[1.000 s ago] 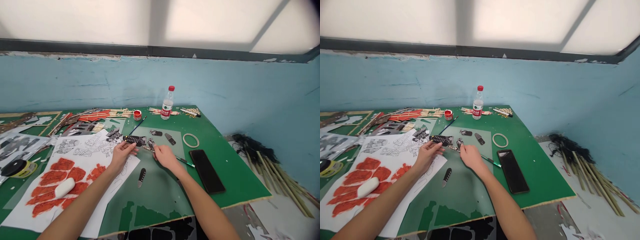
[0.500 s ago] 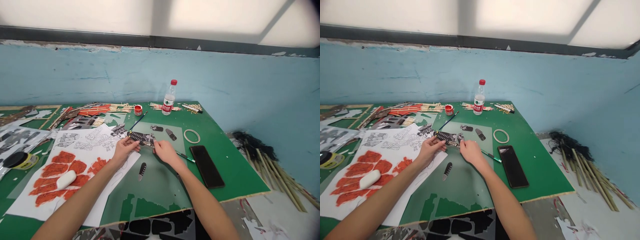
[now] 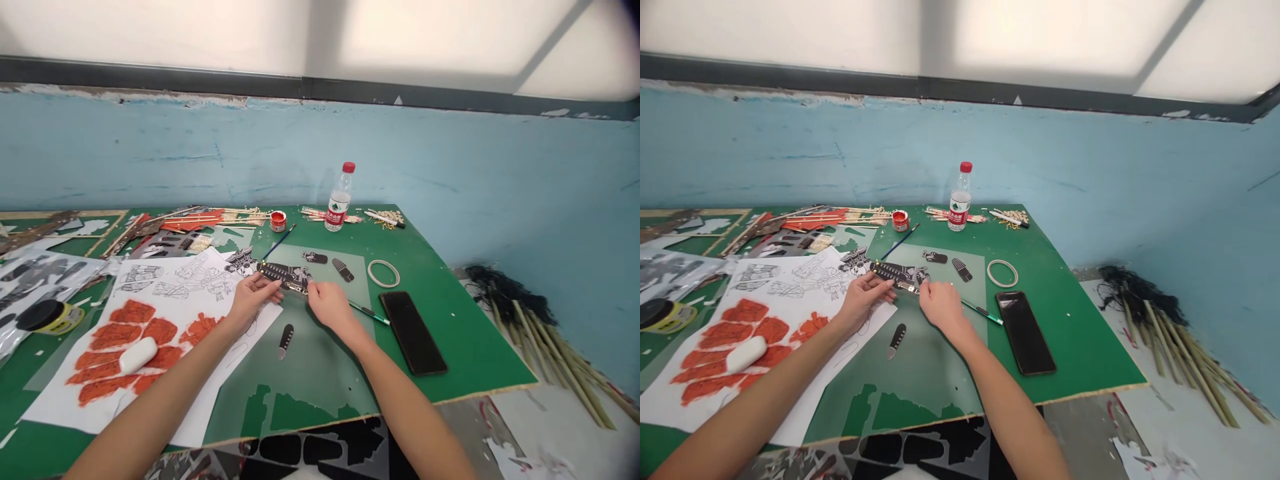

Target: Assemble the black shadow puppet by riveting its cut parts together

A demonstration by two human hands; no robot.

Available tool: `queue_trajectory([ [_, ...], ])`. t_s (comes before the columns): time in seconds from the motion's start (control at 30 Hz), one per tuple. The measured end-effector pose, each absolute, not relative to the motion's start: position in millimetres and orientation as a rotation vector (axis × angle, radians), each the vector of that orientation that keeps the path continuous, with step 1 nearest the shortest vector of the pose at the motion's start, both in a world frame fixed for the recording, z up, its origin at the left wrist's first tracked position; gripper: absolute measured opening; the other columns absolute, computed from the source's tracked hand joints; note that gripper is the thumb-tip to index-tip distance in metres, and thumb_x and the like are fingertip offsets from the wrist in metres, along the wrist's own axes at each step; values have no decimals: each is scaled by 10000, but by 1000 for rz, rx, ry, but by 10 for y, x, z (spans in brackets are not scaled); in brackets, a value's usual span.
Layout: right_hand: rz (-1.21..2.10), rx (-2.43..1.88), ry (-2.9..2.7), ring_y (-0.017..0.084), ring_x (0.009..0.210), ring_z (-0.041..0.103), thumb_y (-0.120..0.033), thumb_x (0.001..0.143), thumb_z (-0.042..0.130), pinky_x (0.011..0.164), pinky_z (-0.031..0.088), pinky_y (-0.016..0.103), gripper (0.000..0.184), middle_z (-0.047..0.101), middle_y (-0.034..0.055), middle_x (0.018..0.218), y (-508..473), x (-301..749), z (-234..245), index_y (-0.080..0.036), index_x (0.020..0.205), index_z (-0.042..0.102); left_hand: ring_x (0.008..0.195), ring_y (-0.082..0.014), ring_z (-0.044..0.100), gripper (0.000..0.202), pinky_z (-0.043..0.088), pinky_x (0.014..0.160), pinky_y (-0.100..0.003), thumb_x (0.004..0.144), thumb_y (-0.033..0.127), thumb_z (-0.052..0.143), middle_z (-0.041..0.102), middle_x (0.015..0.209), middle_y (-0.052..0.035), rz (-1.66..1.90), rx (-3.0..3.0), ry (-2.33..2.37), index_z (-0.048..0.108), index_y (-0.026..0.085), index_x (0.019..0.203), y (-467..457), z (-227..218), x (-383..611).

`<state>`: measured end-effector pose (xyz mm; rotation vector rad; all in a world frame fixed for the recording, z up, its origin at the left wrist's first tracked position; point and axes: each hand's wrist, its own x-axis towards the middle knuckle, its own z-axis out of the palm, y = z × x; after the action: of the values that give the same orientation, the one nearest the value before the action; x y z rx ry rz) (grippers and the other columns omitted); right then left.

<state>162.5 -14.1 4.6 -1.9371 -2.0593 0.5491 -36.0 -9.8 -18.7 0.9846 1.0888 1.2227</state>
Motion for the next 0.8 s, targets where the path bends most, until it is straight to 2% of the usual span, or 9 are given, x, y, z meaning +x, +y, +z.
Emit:
queue_trajectory([
  [0.17, 354, -1929, -2101, 208, 580, 566, -351, 1085, 315, 604, 183, 353, 598, 667, 119, 632, -160, 1607, -30, -172, 670, 708, 603, -212, 704, 419, 583, 559, -318, 660, 414, 931, 740, 661, -52, 1270, 946, 1092, 593, 182, 741, -96, -195, -353],
  [0.37, 189, -1815, -2106, 166, 569, 539, -320, 1068, 297, 590, 154, 344, 571, 682, 100, 664, -133, 1635, -99, -163, 685, 690, 535, -183, 673, 370, 558, 563, -311, 715, 413, 902, 761, 687, -61, 1259, 964, 1076, 615, 179, 705, -86, -256, -388],
  [0.6, 163, -1777, -2084, 164, 578, 536, -318, 1058, 307, 588, 151, 337, 548, 657, 107, 652, -101, 1652, -125, -154, 667, 653, 509, -189, 661, 399, 535, 546, -314, 675, 416, 925, 765, 671, -75, 1245, 894, 1089, 608, 177, 724, -85, -237, -381],
  [0.8, 138, -1775, -2085, 166, 576, 520, -331, 1062, 285, 585, 145, 340, 570, 642, 100, 637, -103, 1657, -137, -160, 669, 662, 568, -192, 675, 398, 550, 558, -305, 689, 405, 918, 762, 673, -71, 1267, 905, 1057, 585, 187, 692, -79, -268, -385],
])
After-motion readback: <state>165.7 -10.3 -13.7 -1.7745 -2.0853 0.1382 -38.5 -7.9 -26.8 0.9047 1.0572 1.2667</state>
